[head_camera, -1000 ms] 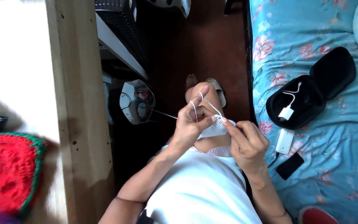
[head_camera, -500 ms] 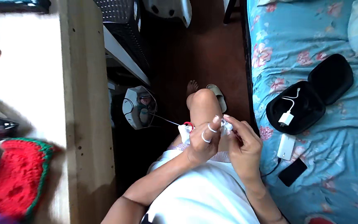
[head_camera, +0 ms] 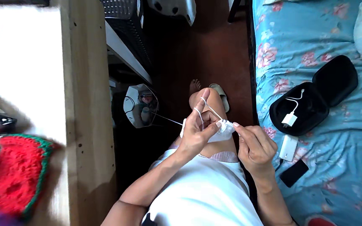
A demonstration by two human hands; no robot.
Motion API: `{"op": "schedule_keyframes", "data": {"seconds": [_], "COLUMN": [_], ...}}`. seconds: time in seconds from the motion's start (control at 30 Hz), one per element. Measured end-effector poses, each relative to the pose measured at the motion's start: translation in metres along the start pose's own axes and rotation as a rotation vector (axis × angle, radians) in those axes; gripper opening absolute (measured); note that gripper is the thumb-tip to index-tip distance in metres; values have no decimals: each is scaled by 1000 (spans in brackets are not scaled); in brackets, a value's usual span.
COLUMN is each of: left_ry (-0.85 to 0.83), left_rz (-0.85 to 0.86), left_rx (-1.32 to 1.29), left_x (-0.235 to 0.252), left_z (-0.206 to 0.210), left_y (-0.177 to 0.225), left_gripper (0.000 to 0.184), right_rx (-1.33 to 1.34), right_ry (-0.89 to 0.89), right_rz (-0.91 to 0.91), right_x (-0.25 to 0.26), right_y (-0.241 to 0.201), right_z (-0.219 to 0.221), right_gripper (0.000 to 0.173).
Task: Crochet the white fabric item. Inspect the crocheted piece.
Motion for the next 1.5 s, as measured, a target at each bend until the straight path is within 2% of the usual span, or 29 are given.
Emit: {"op": "schedule_keyframes", "data": {"seconds": [0.17, 0.4, 0.57, 0.63, 0.7, 0.77, 0.83, 0.9, 0.97, 1.03, 1.1, 1.13, 1.23, 1.33, 1.5], "left_ry": [-59, -156, -169, -174, -167, -157, -142, -106, -76, -81, -128, -156, -234, -370, -574], "left_rz": [-78, -251, -314, -320, -305, -220, -34, 179, 292, 240, 55, -49, -201, -198, -85], "left_rx": [-27, -215, -260, -244, -194, -80, 77, 198, 207, 104, -84, -184, -320, -343, -220], "left_x": [4, 8, 9, 9, 10, 10, 7, 0, -4, -3, 2, 4, 11, 17, 21], "left_z": [-4, -8, -11, -11, -11, -9, -2, 8, 16, 17, 13, 9, -11, -37, -67], "left_y": [3, -3, -1, 1, 1, 0, -3, -9, -15, -18, -19, -21, -26, -25, -15], "left_gripper": [84, 71, 65, 66, 67, 72, 78, 73, 65, 67, 70, 64, 12, 22, 29], "right_rx": [-12, 174, 10, 41, 180, 364, 536, 723, 910, 1052, 1109, 1111, 1079, 1067, 1125], "right_ry": [-7, 17, 0, -2, 1, 1, 8, 50, 99, 146, 176, 181, 190, 208, 281], "right_rz": [-32, 17, -70, -60, 4, 113, 249, 395, 521, 625, 678, 689, 717, 756, 816], "right_x": [-1, -7, -5, -6, -8, -9, -7, -5, -4, -3, -3, -3, -5, -10, -15], "right_y": [1, 10, 4, 5, 10, 14, 14, 12, 14, 15, 16, 17, 20, 23, 22], "right_z": [-2, 0, -3, -5, -5, -5, -3, 0, 2, 5, 7, 7, 6, 4, 6], "right_gripper": [22, 22, 24, 24, 22, 20, 20, 24, 27, 28, 28, 28, 26, 25, 24]}}
Point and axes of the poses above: each hand's wrist, its own x-axis towards the middle knuckle, its own z-axis out of the palm, y = z × x, the point moved 3 cm from there along x, towards the middle knuckle, and after that the axes turned 14 degrees about -z, right-handed, at the moved point
